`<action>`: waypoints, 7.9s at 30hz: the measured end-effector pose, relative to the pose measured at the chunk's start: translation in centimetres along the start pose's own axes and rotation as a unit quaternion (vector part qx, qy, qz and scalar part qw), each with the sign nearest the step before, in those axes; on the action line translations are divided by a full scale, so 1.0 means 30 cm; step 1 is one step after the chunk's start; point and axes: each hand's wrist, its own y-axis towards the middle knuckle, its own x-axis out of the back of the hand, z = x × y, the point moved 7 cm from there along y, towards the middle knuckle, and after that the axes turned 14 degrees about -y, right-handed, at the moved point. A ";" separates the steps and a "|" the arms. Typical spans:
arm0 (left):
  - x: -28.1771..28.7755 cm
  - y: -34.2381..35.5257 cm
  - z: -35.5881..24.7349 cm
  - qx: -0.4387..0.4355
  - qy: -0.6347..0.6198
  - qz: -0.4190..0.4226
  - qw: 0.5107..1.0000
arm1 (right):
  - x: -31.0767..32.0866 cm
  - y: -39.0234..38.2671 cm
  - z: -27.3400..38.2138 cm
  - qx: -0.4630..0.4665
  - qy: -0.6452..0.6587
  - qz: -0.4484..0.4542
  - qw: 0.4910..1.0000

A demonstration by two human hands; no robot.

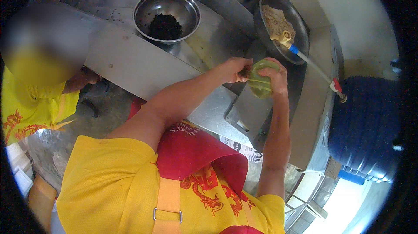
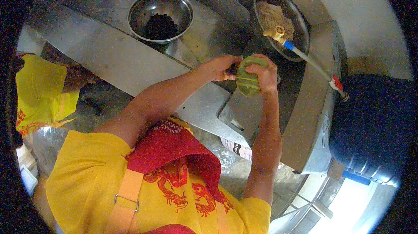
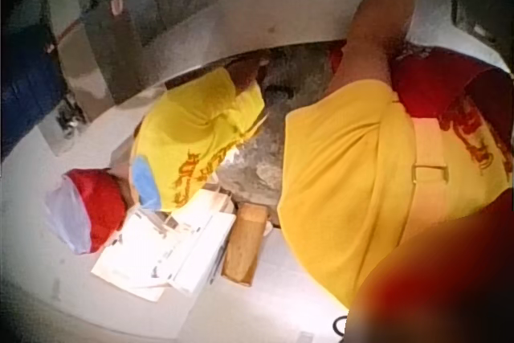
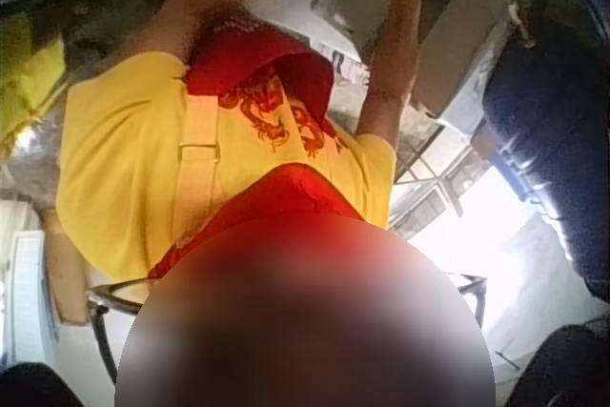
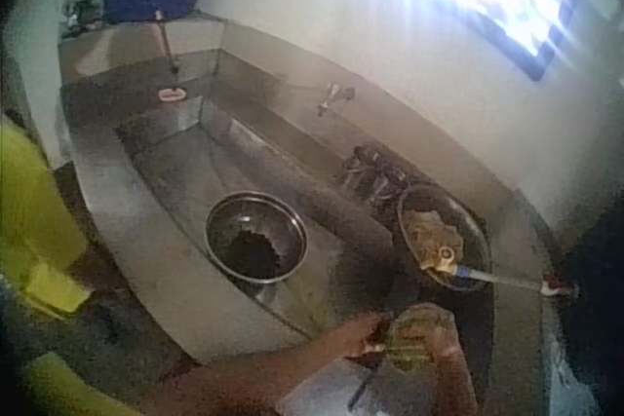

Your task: The person washes dark leafy vegetables in a metal bowl under running water, then peels a green vegetable and adds the pieces to the bowl. The person is wearing a yellow shirt and red apron.

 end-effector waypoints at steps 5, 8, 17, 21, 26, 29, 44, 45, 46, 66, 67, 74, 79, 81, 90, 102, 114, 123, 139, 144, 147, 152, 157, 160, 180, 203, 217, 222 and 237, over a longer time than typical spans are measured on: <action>0.007 -0.003 -0.001 0.015 0.005 0.003 1.000 | -0.004 -0.004 0.002 -0.001 0.008 0.004 1.000; 0.008 -0.016 -0.009 0.010 -0.005 0.002 1.000 | -0.021 -0.010 0.009 -0.001 0.030 0.008 1.000; 0.001 -0.079 -0.034 -0.043 0.068 -0.040 0.996 | -0.056 0.001 -0.051 -0.041 0.062 0.004 0.997; -0.008 -0.022 -0.027 -0.077 0.039 -0.024 0.996 | -0.099 0.029 -0.141 -0.126 0.182 0.088 0.971; 0.094 0.074 -0.019 -0.169 0.039 -0.045 0.984 | -0.122 0.045 -0.129 -0.047 0.085 0.042 0.994; 0.068 0.015 0.018 -0.113 -0.106 -0.072 0.985 | -0.113 -0.046 -0.038 0.172 -0.249 -0.022 0.953; 0.059 -0.041 0.029 -0.060 0.142 -0.107 0.982 | -0.070 -0.059 -0.108 0.088 -0.297 -0.031 0.950; 0.084 -0.009 0.034 -0.066 0.103 -0.098 0.988 | -0.068 -0.050 -0.109 0.082 -0.299 -0.043 0.950; 0.109 0.020 0.040 -0.072 0.063 -0.089 0.991 | -0.079 -0.049 -0.097 0.100 -0.317 -0.051 0.942; 0.093 0.066 -0.021 -0.177 -0.008 -0.032 0.984 | -0.134 -0.075 -0.008 0.098 -0.040 0.047 0.993; 0.066 0.044 -0.025 -0.238 -0.087 0.010 0.967 | -0.173 -0.082 -0.033 0.050 0.032 0.062 0.996; 0.094 -0.034 -0.035 -0.237 -0.086 -0.076 0.965 | -0.242 -0.064 -0.064 0.102 -0.079 -0.015 0.992; 0.259 0.046 -0.151 -0.295 0.153 -0.128 0.935 | -0.292 -0.036 0.004 0.160 -0.162 -0.037 0.973; 0.230 -0.035 -0.137 -0.312 0.159 -0.103 0.931 | -0.292 -0.058 0.012 0.134 -0.126 -0.024 0.983; 0.192 -0.142 -0.130 -0.337 -0.005 -0.050 0.940 | -0.377 -0.016 0.024 0.156 0.037 0.085 0.984; 0.143 -0.143 -0.099 -0.276 -0.156 0.038 0.948 | -0.328 -0.009 -0.003 0.114 0.002 0.037 0.993; 0.042 -0.286 -0.130 -0.437 0.031 0.013 0.899 | -0.302 0.005 -0.007 0.174 -0.040 0.110 0.978; 0.074 -0.210 -0.144 -0.382 0.003 0.014 0.924 | -0.311 0.034 0.057 0.196 -0.077 0.099 0.973; 0.188 -0.168 -0.207 -0.453 -0.040 -0.176 0.873 | -0.359 0.011 0.113 0.285 -0.095 -0.108 0.948; 0.178 -0.196 -0.183 -0.472 -0.069 -0.153 0.866 | -0.361 -0.018 0.132 0.254 -0.122 -0.101 0.954; 0.170 -0.212 -0.170 -0.454 -0.091 -0.134 0.876 | -0.357 -0.025 0.138 0.270 -0.145 -0.110 0.945; 0.166 -0.213 -0.180 -0.428 -0.119 -0.143 0.884 | -0.361 -0.012 0.144 0.244 -0.150 -0.113 0.952; 0.100 -0.226 -0.233 -0.372 -0.167 -0.052 0.912 | -0.308 -0.039 0.141 0.261 -0.025 -0.023 0.965; 0.073 -0.185 -0.243 -0.306 -0.236 -0.011 0.922 | -0.280 -0.089 0.144 0.192 0.154 0.103 0.964; 0.164 -0.323 -0.182 -0.484 0.029 -0.068 0.872 | -0.445 -0.038 0.059 0.208 0.078 0.061 0.973; 0.165 -0.174 -0.152 -0.407 -0.066 -0.022 0.911 | -0.359 -0.014 0.055 0.235 0.176 -0.011 0.956; 0.141 -0.116 -0.133 -0.350 -0.140 0.015 0.926 | -0.329 0.034 0.012 0.180 0.197 -0.040 0.963; 0.138 -0.076 -0.156 -0.308 -0.171 0.057 0.934 | -0.338 0.044 0.043 0.160 0.221 -0.045 0.961; 0.185 -0.273 -0.316 -0.467 -0.027 -0.148 0.872 | -0.424 0.086 0.096 0.133 0.026 -0.107 0.985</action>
